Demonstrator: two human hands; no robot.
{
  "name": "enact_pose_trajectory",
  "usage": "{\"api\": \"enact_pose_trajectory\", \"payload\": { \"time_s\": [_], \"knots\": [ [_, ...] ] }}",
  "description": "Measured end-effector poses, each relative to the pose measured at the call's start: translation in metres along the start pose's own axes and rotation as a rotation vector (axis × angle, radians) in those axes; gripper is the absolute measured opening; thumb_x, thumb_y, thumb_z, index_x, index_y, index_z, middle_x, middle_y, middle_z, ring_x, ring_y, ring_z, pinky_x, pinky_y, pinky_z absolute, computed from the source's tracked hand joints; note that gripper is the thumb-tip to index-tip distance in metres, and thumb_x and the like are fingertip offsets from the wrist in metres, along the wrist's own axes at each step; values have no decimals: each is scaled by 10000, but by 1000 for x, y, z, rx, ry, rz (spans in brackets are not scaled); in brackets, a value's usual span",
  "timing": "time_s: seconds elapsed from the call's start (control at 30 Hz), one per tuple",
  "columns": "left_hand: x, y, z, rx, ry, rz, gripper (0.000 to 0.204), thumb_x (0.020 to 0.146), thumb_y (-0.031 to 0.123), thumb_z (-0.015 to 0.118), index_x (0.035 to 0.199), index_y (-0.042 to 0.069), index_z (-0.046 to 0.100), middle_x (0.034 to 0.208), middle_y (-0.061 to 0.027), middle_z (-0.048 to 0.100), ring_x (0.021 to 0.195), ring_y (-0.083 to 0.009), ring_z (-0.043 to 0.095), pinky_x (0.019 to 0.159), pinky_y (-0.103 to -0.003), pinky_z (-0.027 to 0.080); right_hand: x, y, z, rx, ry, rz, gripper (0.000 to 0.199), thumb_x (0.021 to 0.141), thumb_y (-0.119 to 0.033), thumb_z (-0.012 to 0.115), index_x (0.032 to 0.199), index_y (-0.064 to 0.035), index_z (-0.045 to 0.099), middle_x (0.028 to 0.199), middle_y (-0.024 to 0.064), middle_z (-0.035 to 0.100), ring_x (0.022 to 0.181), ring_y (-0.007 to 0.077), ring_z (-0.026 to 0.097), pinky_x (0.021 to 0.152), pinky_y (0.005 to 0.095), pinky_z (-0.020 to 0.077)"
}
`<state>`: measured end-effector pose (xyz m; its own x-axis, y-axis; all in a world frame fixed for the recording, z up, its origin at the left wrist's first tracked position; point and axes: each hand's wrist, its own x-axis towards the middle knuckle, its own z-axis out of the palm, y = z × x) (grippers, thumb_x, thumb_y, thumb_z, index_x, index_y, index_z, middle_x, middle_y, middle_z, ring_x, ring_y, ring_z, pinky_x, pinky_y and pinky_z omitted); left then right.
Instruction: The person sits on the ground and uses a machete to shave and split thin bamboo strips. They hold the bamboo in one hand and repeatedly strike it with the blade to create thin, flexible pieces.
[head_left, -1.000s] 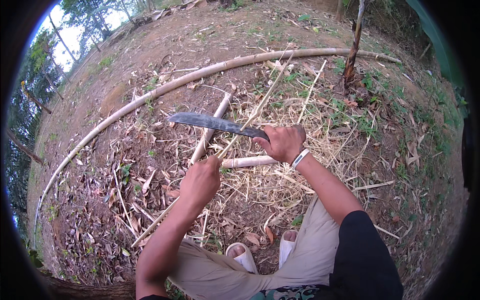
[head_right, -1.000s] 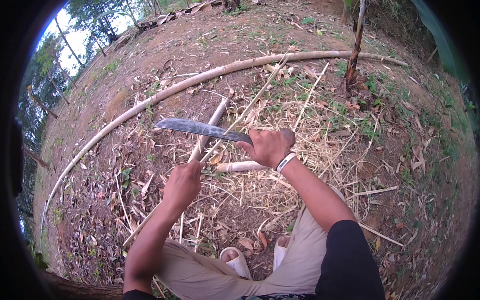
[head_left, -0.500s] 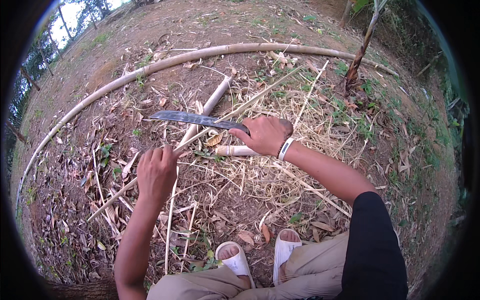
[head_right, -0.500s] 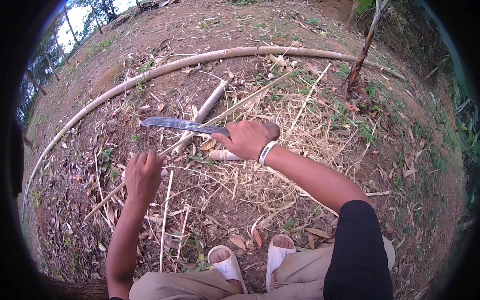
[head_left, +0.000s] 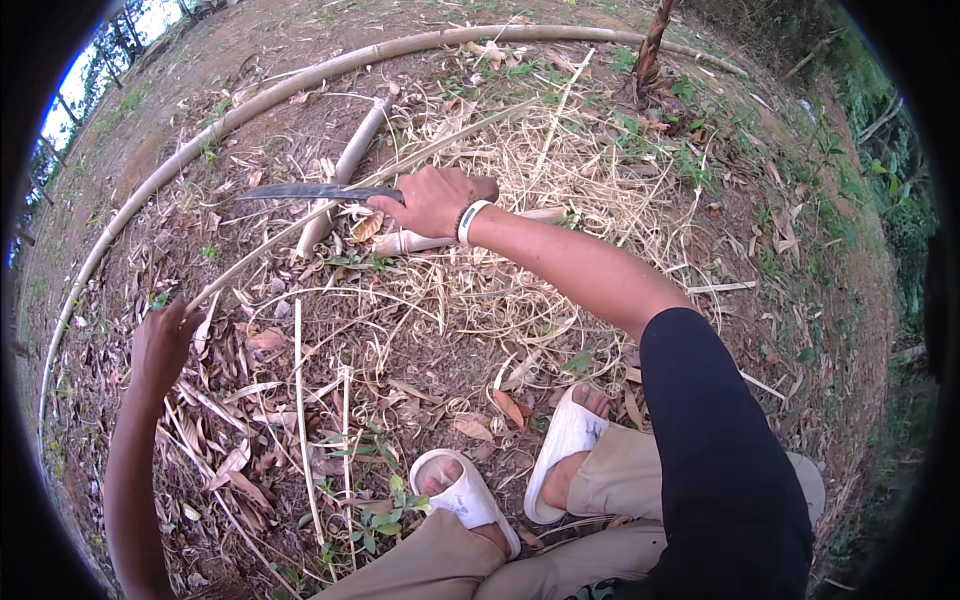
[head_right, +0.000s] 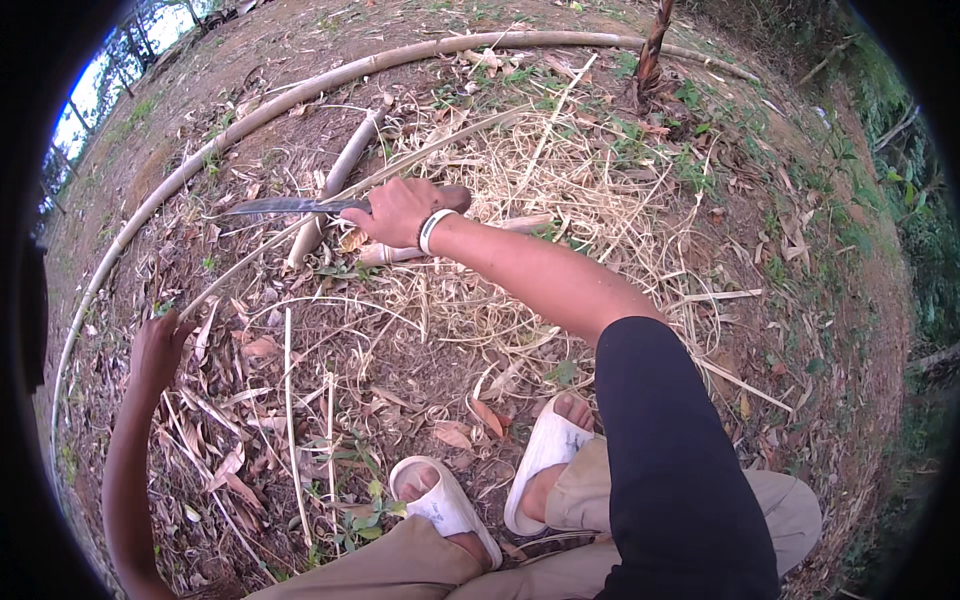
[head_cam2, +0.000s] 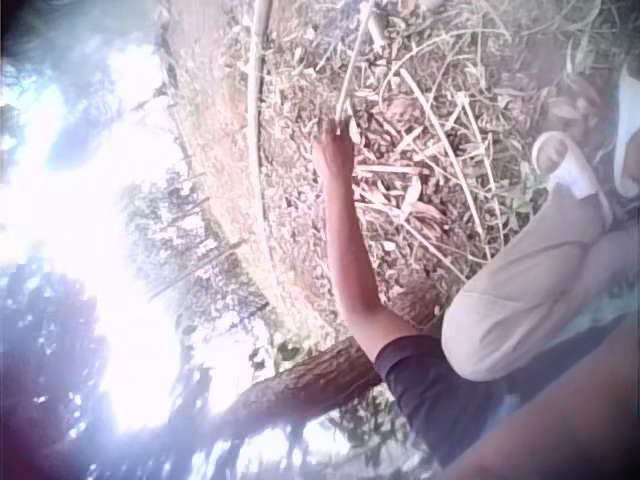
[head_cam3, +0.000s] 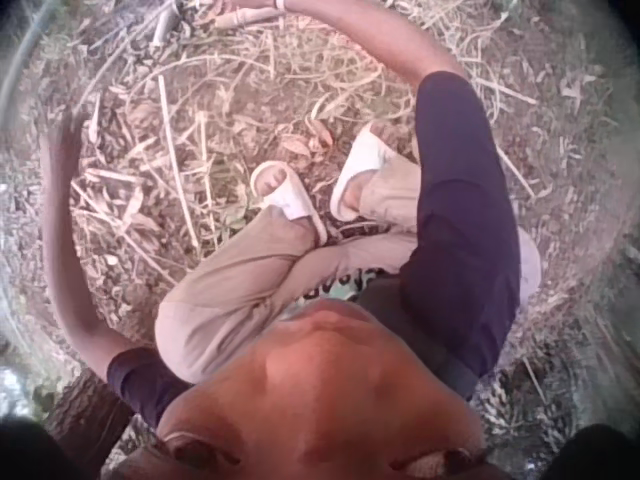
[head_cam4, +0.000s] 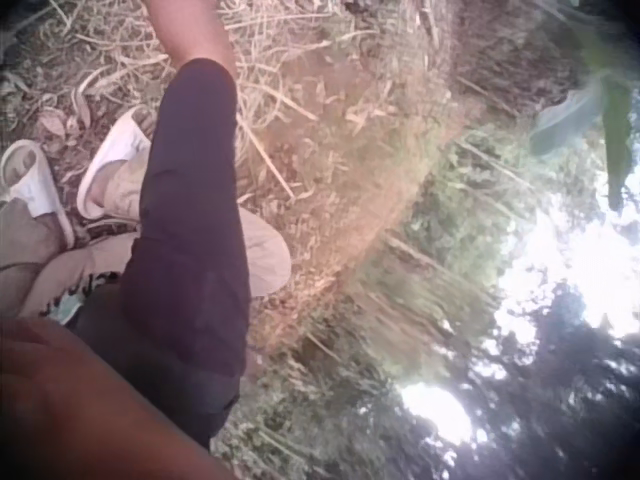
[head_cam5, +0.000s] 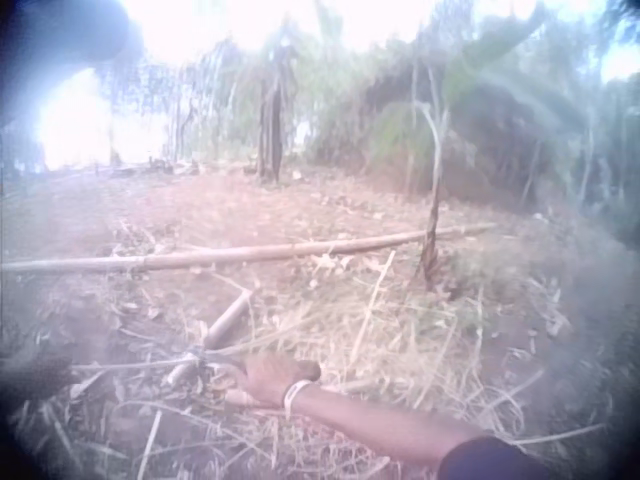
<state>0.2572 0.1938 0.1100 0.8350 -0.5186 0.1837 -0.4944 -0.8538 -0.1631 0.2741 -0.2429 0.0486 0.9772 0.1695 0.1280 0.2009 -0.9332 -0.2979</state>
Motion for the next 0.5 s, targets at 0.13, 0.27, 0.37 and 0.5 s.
{"api": "enact_pose_trajectory", "payload": {
  "time_s": [0.13,0.27,0.37,0.5],
  "knots": [
    [5,-6,-46,-31,-98,-58,374,960,368,567,773,47,524,638,-136,567,537,-278,532,522,-444,403,-34,4,-25,-27,30,120,678,895,-696,413,731,-97,685,645,142,650,634,310,667,573,440,501],
    [-24,0,-102,-12,164,-17,388,952,349,576,759,19,508,712,-162,576,625,-345,555,592,-471,411,-93,7,-86,-43,142,158,687,896,-693,416,698,-84,664,641,149,640,623,314,650,574,460,484],
    [-52,15,-140,-5,248,0,375,938,333,598,764,11,517,724,-173,581,663,-369,561,606,-470,418,-138,-12,-146,-74,99,204,700,905,-659,425,824,-21,700,774,212,678,767,351,683,674,483,525],
    [-82,50,-169,-85,19,-12,368,948,355,592,764,36,583,610,-151,555,544,-305,537,549,-455,412,-186,-20,-209,-220,140,215,697,897,-680,423,784,-48,693,775,181,681,744,338,678,660,471,523]
  ]
}}
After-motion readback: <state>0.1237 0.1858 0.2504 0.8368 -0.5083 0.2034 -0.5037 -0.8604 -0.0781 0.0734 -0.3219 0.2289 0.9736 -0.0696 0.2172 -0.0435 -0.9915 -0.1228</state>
